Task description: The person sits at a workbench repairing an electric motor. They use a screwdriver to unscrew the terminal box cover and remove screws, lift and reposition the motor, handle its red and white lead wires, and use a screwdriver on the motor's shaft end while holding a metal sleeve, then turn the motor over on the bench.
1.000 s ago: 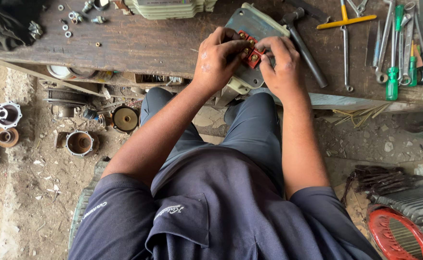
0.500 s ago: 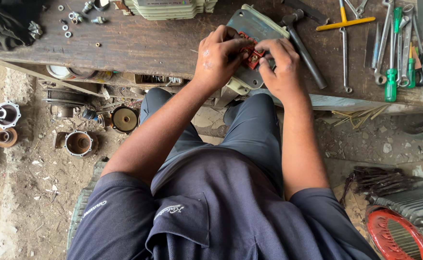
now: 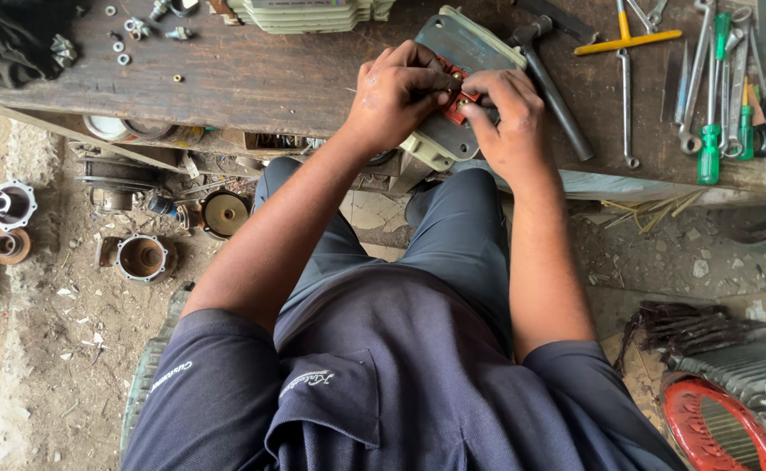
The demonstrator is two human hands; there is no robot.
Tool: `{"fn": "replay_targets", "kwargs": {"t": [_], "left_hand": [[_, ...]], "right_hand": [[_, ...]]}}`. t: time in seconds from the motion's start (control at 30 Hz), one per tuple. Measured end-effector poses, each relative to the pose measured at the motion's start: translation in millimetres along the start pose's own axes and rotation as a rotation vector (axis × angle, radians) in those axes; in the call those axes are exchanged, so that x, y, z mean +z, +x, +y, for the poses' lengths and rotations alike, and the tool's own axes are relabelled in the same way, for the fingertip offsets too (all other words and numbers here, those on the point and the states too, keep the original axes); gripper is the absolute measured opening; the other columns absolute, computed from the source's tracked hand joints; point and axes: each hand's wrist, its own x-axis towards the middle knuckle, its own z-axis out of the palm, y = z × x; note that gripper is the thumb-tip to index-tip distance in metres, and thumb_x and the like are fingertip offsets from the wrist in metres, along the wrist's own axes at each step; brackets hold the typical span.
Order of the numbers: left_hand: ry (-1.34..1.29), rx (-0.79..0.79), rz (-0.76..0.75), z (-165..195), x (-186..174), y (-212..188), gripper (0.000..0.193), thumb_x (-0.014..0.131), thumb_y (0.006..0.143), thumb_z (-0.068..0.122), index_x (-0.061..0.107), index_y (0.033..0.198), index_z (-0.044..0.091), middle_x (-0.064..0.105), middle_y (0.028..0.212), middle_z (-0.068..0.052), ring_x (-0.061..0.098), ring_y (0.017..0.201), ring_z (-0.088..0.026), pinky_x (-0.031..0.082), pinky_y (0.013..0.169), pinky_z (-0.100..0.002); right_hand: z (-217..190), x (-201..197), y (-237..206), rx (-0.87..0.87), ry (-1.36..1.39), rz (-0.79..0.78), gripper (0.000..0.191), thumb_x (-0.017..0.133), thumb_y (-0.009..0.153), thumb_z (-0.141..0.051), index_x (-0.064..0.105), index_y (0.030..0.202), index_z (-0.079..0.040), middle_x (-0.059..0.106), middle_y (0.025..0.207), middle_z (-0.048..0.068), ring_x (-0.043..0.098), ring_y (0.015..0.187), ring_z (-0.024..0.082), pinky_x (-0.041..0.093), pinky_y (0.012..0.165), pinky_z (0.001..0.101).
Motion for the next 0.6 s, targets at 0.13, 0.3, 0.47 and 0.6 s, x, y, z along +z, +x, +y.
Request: {"fn": "replay_targets", "kwargs": {"t": [0.13,0.3,0.47,0.6], "left_hand": [[0.015,-0.085,0.013,-0.2,6.0,1.0,0.016,0.084,0.085,0.03,0.078,0.098,0.025,0.065,0.107,0.005,0.061,0.106,-0.022,0.042,0.092,-0.042],[0.079,-0.136,0.005,5.6,6.2,3.1,0.023,0.088,0.084,0.036,0.075,0.097,0.022,0.065,0.104,0.005,0.061,0.107,-0.022,0.041,0.093,-0.042],[0.02,0.0,0.015,6.1,-0.5,1.2,0.036,0.084,0.082,0.03,0.078,0.118,0.027,0.063,0.107,0.003,0.059,0.105,-0.023,0.039,0.088,-0.044],[0.011,-0.003,-0.013,4.2,-1.4,2.2,0.023,0.083,0.085,0.027,0.081,0.108,0.03,0.065,0.109,0.006,0.06,0.106,-0.021,0.04,0.091,-0.043]], "right_hand": [[-1.8,-0.4,-0.9,-0.017,0.063,0.013,0.024,0.072,0.093,0.005,0.066,0.116,-0.001,0.071,0.121,0.014,0.069,0.111,0.031,0.061,0.089,0.0371],[-6.5,0.4,1.7,0.04,0.151,0.033,0.02,0.078,0.091,0.001,0.065,0.106,0.0,0.066,0.116,0.015,0.069,0.105,0.029,0.061,0.087,0.0366],[-0.9,-4.0,2.7,-0.029,0.066,-0.005,0.018,0.078,0.09,0.002,0.068,0.105,0.001,0.067,0.116,0.015,0.067,0.109,0.033,0.056,0.093,0.0406],[6.0,-2.1,1.3,-0.027,0.024,0.015,0.015,0.078,0.089,0.003,0.068,0.1,0.001,0.067,0.113,0.013,0.068,0.108,0.032,0.056,0.094,0.0407]]}}
